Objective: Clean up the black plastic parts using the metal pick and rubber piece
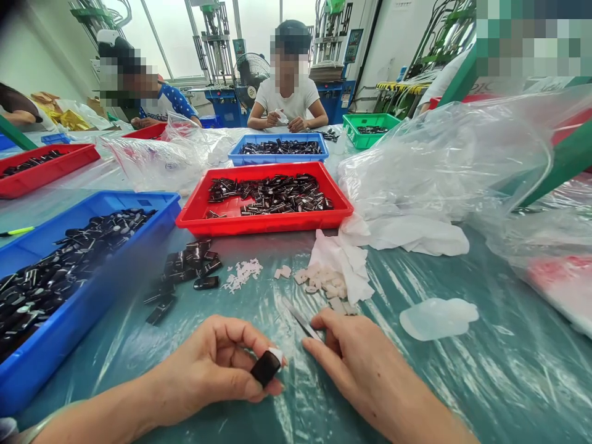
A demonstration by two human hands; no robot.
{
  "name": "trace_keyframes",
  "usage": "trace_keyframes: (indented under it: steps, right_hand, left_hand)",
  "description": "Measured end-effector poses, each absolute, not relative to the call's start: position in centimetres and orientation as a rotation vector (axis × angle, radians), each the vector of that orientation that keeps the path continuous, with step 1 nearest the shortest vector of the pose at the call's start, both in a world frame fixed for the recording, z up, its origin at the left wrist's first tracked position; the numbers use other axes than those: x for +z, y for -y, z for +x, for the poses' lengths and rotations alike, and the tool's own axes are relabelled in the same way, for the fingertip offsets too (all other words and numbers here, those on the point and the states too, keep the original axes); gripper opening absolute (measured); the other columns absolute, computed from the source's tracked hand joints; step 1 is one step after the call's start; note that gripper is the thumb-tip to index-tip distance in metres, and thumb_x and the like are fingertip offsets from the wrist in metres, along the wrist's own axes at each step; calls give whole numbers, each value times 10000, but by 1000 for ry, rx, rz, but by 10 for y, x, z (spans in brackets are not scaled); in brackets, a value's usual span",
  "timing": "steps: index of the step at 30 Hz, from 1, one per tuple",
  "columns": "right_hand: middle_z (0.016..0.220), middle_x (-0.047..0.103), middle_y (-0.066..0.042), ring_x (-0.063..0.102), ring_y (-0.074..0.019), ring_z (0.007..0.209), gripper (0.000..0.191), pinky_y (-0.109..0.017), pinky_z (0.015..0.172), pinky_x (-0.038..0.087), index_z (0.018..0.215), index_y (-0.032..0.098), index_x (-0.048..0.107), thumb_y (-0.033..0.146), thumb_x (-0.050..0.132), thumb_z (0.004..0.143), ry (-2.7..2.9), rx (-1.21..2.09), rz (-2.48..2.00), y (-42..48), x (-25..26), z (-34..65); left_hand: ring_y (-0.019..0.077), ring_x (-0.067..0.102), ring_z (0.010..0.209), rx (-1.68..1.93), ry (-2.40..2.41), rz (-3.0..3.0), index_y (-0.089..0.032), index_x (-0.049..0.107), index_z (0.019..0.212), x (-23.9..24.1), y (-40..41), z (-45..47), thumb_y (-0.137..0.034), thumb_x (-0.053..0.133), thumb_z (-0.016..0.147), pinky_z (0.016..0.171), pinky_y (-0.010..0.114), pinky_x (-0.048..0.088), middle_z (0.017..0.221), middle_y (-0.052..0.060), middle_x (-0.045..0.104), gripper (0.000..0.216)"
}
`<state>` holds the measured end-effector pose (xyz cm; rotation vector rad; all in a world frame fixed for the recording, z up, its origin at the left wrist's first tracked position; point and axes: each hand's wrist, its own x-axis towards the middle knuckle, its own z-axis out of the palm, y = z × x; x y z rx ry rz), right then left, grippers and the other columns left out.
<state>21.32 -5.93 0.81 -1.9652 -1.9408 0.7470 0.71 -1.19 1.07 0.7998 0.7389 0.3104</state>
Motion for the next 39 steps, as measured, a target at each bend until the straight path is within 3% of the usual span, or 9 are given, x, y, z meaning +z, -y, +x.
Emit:
trace_keyframes:
  steps: [4,9,13,19,23,29,35,39]
  right_hand:
    - [772,621,-63,570,-175,604,238,-290,521,434,877,205,612,405,496,818,2030,498,-1905,62,9,213]
    - [755,592,-43,593,-159,628,194,-256,489,442,839,212,605,331,455,867,2147,488,-1827,64,10,215]
    - [799,576,-41,603,-152,658,201,-278,567,488,869,208,625,279,437,880,2142,501,-1798,66,9,216]
    - [842,611,-25,616,-132,730,170,-212,570,503,975,237,628,249,497,867,2005,651,-1545,68,20,210]
    - [938,637,-7,628,-124,828,261,-180,654,522,1059,289,610,187,562,823,1929,793,-1326,69,28,200]
    - [867,641,-13,631,-112,765,311,-199,666,521,1002,262,633,56,515,801,1872,857,-1156,66,25,189]
    - [773,655,-2,633,-106,718,196,-191,647,519,833,224,639,61,535,800,1804,743,-1160,69,17,186]
    - [760,648,40,610,-93,670,206,-165,609,513,875,271,621,105,631,754,1566,653,-1296,73,17,183]
  left_hand:
    - [206,684,751,315,-746,788,-108,630,809,11,11,7,-76,737,556,639,222,495,671,56,679,276]
    - [226,686,777,302,-746,755,-106,630,813,10,10,8,-71,731,551,641,230,510,692,70,683,283]
    - [226,687,774,308,-745,756,-105,639,796,10,10,8,-70,736,543,634,224,509,700,66,681,273]
    - [173,678,751,325,-697,753,-103,659,718,11,11,7,-73,751,552,662,204,494,748,68,696,192]
    - [107,650,676,330,-670,758,-101,680,727,11,11,7,-56,739,569,662,182,481,735,64,705,175]
    - [113,649,657,329,-670,753,-99,679,742,12,10,8,-48,732,562,635,187,488,721,76,710,195]
    - [135,667,671,345,-677,705,-98,656,751,15,10,9,-44,730,558,632,197,504,680,82,705,214]
    - [173,682,714,357,-698,700,-101,649,725,14,11,11,-50,741,538,621,200,502,650,57,690,215]
